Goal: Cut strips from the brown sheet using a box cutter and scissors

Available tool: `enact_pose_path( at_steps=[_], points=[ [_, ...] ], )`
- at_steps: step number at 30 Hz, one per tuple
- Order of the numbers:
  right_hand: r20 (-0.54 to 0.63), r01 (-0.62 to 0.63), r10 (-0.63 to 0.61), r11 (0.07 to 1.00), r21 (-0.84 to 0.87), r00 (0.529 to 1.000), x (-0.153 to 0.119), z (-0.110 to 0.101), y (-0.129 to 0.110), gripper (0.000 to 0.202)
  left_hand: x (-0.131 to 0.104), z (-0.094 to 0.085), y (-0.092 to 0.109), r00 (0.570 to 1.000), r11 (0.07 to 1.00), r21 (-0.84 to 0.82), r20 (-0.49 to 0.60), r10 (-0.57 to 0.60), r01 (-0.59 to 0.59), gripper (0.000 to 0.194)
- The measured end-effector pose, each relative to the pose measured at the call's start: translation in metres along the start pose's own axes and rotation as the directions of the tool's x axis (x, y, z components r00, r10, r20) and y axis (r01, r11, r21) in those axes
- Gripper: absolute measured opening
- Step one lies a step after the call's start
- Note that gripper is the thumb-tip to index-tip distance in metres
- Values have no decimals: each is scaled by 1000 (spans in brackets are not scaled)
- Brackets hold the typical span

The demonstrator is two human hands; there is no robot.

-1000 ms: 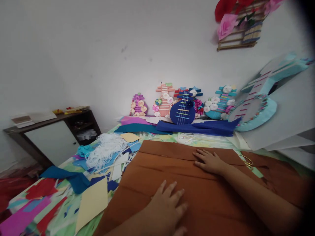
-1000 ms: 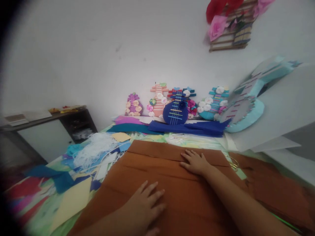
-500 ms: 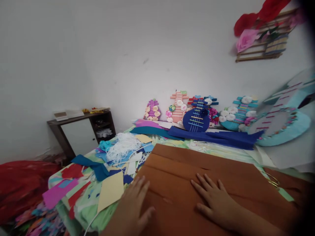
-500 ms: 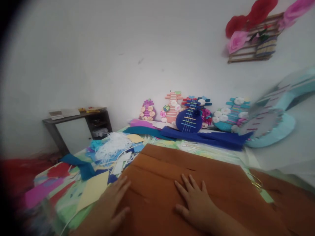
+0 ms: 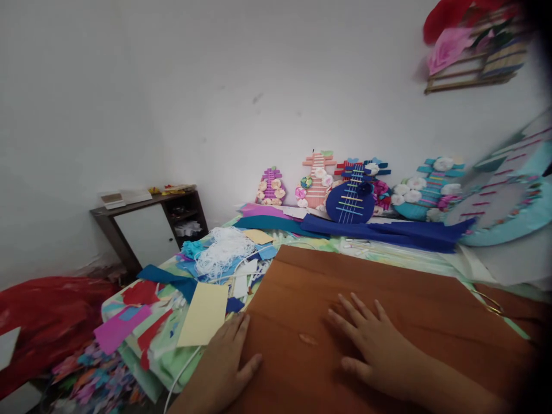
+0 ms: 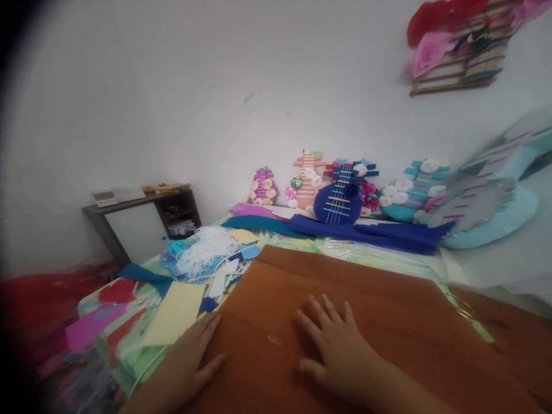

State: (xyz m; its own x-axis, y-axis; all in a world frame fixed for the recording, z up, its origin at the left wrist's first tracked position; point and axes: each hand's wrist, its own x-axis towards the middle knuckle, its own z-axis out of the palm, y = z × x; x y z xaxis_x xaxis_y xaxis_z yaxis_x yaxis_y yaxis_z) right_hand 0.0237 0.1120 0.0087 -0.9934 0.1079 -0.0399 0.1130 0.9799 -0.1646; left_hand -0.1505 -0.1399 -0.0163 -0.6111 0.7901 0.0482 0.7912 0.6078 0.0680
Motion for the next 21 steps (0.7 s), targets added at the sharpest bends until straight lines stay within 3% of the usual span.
enact_pose_path(
  at_steps=[4, 9, 13, 15, 18, 21],
  points=[
    [51, 217, -225, 969, 121, 973, 8, -5, -40, 73, 1, -3, -6, 1000, 1000, 16, -23, 11, -11, 66],
    [101, 268, -287, 949, 167, 953, 37, 2, -75, 77, 3, -6, -10, 998, 996, 84, -48, -28, 32, 64],
    [47, 330, -340, 932, 148, 939, 62, 6, -96, 76, 3, -10, -33, 965, 988, 131, -256, -51, 87, 49],
    [43, 353, -361, 926, 134, 932, 73, 6, -107, 74, 2, -12, -51, 945, 974, 138, -298, -132, 180, 44],
    [57, 354, -362, 928, 116, 931, 85, 7, -119, 74, 0, -15, -75, 947, 943, 132, -148, -286, 305, 43],
    [35, 367, -373, 923, 115, 927, 90, 10, -125, 72, -4, -14, -86, 946, 936, 140, -35, -322, 324, 44]
  ],
)
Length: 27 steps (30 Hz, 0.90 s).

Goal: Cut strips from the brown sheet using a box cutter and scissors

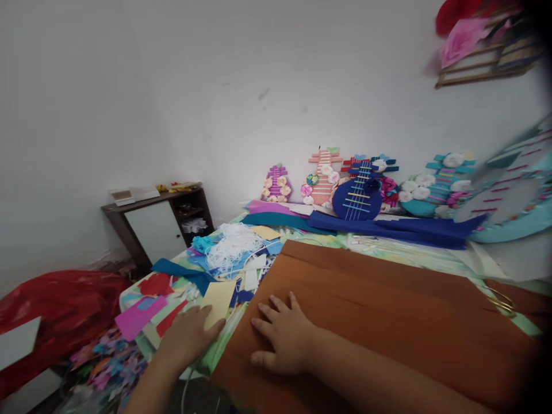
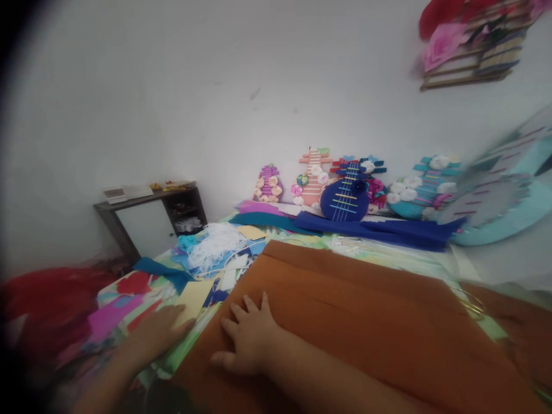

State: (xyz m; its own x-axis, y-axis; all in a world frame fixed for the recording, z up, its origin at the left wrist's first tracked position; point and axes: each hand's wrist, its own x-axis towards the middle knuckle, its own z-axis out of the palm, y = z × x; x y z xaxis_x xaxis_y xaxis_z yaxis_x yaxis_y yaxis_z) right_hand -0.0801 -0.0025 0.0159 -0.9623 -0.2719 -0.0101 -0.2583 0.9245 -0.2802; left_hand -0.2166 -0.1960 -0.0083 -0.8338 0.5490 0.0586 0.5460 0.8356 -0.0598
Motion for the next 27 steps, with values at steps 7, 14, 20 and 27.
enact_pose_path(
  at_steps=[7, 14, 20, 27],
  points=[
    [-35, -20, 18, 999, -37, 999, 7, 8, -3, 67, -1, -8, 2, 998, 999, 26, 66, 23, -25, 47],
    [-108, -89, 85, 995, -34, 991, 2, 6, -10, 64, -12, -27, 1, 1000, 999, 48, -19, -9, 10, 24],
    [-435, -176, 212, 977, 121, 875, -15, -10, -17, 60, -63, -46, 9, 952, 993, 110, -296, 76, -45, 32],
    [-461, -156, 30, 959, -237, 887, -40, -17, -64, 44, -108, -33, 49, 589, 852, 276, -626, 510, -445, 21]
  ],
)
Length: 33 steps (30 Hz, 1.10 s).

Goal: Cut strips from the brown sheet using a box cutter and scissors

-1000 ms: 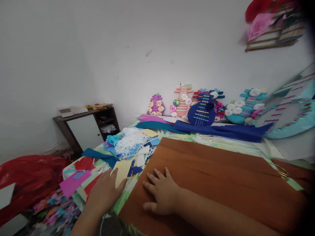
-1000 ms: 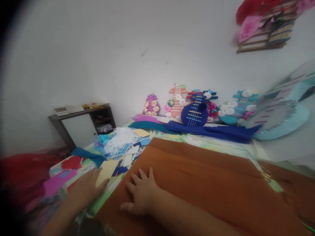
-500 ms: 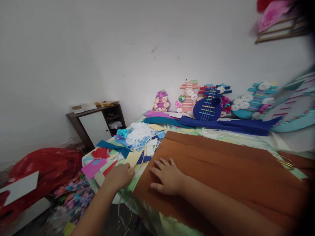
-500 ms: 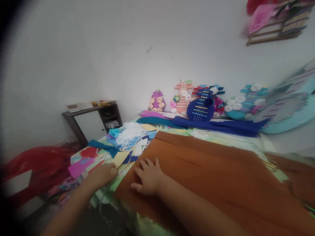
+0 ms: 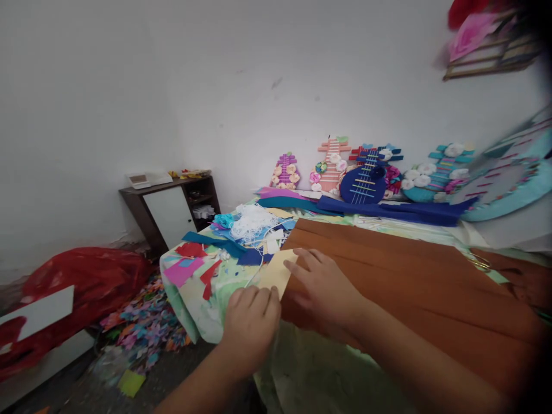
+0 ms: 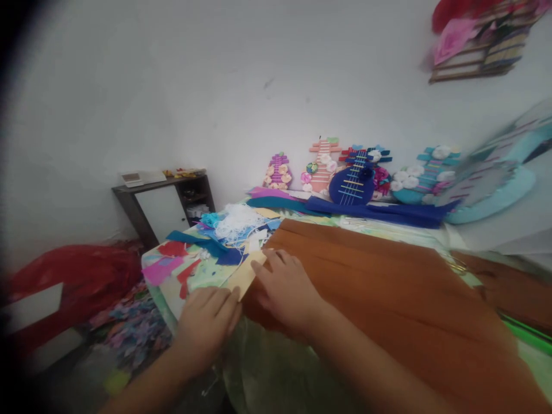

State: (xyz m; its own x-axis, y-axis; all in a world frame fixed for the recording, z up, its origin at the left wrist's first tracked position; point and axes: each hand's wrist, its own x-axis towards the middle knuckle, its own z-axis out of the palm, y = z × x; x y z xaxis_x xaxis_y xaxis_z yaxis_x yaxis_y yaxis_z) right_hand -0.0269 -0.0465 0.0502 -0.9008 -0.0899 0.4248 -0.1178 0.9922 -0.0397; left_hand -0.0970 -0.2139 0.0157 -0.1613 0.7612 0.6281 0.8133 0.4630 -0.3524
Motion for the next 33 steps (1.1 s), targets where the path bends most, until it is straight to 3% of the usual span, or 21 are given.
enact_pose_path(
  at_steps=[2, 5, 8, 10, 12, 16, 20, 25, 28, 33],
  points=[
    [52, 95, -89, 990, -108, 995, -1, 1, -8, 33, 2, 1, 14, 1000, 999, -37, 12, -27, 27, 17],
    [149, 221, -201, 966, -133, 968, 3, 10, -4, 27, 6, 2, 25, 999, 992, -120, 8, -48, 48, 17],
    [131, 171, -151, 973, -157, 980, 8, 25, 16, 31, 9, 4, 23, 979, 951, -235, 79, -190, 203, 20],
    [117, 114, -95, 979, -168, 989, 11, 37, 28, 37, 9, 9, 15, 922, 897, -243, 220, -320, 370, 26],
    [147, 70, -45, 983, -168, 988, 11, 47, 36, 45, 8, 19, 5, 874, 873, -208, 319, -367, 442, 24],
    [320, 77, -52, 995, -66, 946, 11, 55, 41, 49, 3, 46, -8, 879, 887, -234, 375, -295, 397, 16],
    [460, 37, -71, 996, 83, 885, 15, 47, 40, 51, 0, 63, -13, 881, 875, -299, 406, -244, 380, 18],
    [406, -141, 106, 988, 58, 908, 23, 49, 36, 49, 3, 62, -16, 871, 849, -347, 432, -233, 399, 20],
    [362, -158, 135, 987, 34, 922, 23, 58, 38, 53, 3, 63, -17, 865, 838, -349, 432, -253, 420, 28],
    [344, -172, 147, 984, 43, 928, 20, 60, 43, 41, -1, 68, -18, 862, 831, -355, 439, -255, 427, 28]
  ],
)
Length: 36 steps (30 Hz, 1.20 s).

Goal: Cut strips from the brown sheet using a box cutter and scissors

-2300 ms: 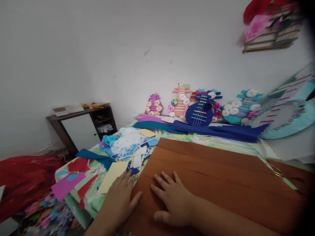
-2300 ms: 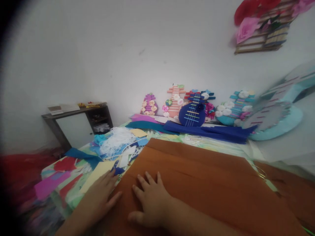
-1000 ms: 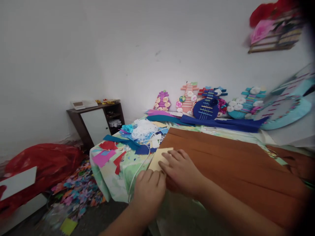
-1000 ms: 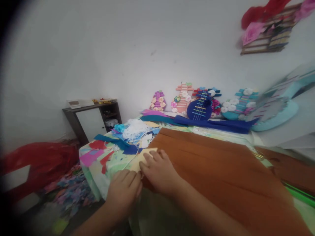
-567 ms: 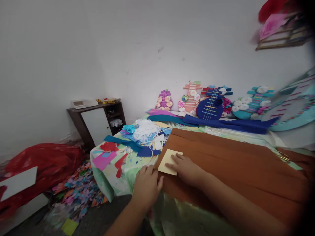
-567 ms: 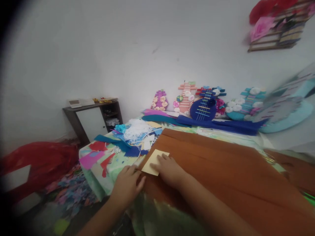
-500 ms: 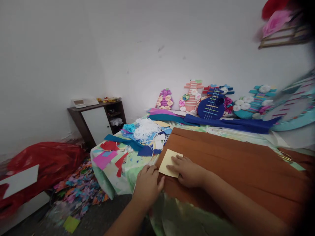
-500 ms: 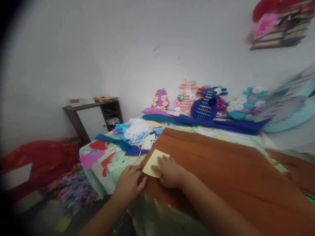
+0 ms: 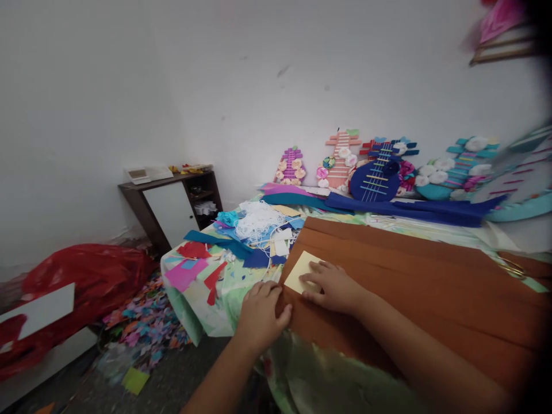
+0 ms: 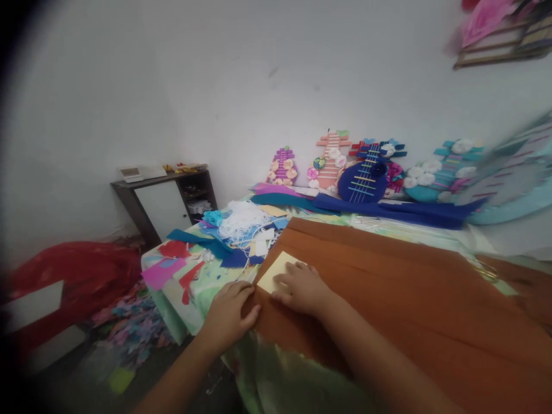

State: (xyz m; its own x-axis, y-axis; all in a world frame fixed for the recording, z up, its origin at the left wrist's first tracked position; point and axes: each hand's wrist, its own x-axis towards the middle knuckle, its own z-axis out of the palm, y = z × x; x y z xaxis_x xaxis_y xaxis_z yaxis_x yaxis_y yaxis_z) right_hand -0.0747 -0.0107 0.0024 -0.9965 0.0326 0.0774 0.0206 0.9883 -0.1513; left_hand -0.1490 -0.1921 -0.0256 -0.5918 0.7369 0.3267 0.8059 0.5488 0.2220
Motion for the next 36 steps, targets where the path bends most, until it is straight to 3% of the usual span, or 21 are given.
enact_pose_path(
  at_steps=[12, 36],
  points=[
    [-57, -6, 9, 999, 51, 998, 6, 16, 2, 34, 2, 1, 0, 1000, 999, -30, -19, 13, -14, 24],
    [-2, -32, 32, 997, 67, 999, 7, 14, -1, 37, 0, 6, -3, 999, 1000, -23, -28, 18, -19, 28]
  ],
)
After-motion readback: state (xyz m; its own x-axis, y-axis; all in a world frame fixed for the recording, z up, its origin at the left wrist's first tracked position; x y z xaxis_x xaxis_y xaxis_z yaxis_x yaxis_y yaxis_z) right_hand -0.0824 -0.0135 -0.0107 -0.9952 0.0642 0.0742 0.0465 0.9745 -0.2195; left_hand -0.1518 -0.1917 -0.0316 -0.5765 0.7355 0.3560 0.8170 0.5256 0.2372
